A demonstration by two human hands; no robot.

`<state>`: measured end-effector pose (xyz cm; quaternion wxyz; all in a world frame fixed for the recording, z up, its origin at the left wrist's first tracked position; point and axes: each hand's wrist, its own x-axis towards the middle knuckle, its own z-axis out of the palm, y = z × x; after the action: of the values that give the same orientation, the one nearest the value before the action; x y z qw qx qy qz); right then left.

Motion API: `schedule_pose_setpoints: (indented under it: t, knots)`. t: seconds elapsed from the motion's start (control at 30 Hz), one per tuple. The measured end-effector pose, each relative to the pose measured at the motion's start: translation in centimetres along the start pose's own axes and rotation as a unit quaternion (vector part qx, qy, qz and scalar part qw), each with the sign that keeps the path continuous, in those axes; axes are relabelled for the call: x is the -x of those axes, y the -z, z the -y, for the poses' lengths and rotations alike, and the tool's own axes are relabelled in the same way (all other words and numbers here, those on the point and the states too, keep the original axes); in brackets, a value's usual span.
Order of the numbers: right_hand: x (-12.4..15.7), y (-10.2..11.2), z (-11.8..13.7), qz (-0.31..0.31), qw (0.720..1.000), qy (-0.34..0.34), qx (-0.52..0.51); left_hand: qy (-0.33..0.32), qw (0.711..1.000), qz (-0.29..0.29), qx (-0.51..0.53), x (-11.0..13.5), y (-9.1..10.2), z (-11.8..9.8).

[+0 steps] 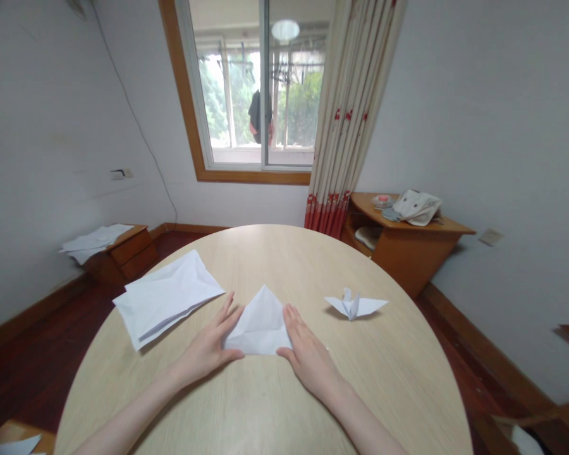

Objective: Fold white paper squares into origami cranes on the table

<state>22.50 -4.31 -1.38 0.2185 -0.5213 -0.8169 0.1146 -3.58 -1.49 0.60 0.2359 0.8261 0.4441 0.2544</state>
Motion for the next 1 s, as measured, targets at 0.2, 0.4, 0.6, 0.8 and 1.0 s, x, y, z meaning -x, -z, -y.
schedule_pose_setpoints:
  t: [0.2,0.4,0.6,0.8,1.0]
  knots:
    - [-0.1,0.1,0.0,-0.022,1.0,0.015,0.009,-0.062,0.997,-0.035,0.006,0.1,0.0,0.2]
    - [-0.3,0.1,-0.1,-0.066,0.996,0.05,0.043,-0.046,0.999,-0.006,-0.015,0.1,0.1,0.2]
    - [-0.6,0.4,0.3,-0.131,0.983,0.083,0.096,-0.031,0.998,-0.028,-0.049,0.0,0.1,0.3]
    - [-0.5,1.3,1.2,-0.181,0.969,0.104,0.135,-0.006,0.996,-0.047,-0.074,0.2,-0.4,0.4]
    - [-0.2,2.1,2.4,-0.226,0.952,0.139,0.15,-0.025,0.992,-0.014,-0.12,0.4,-0.7,0.0]
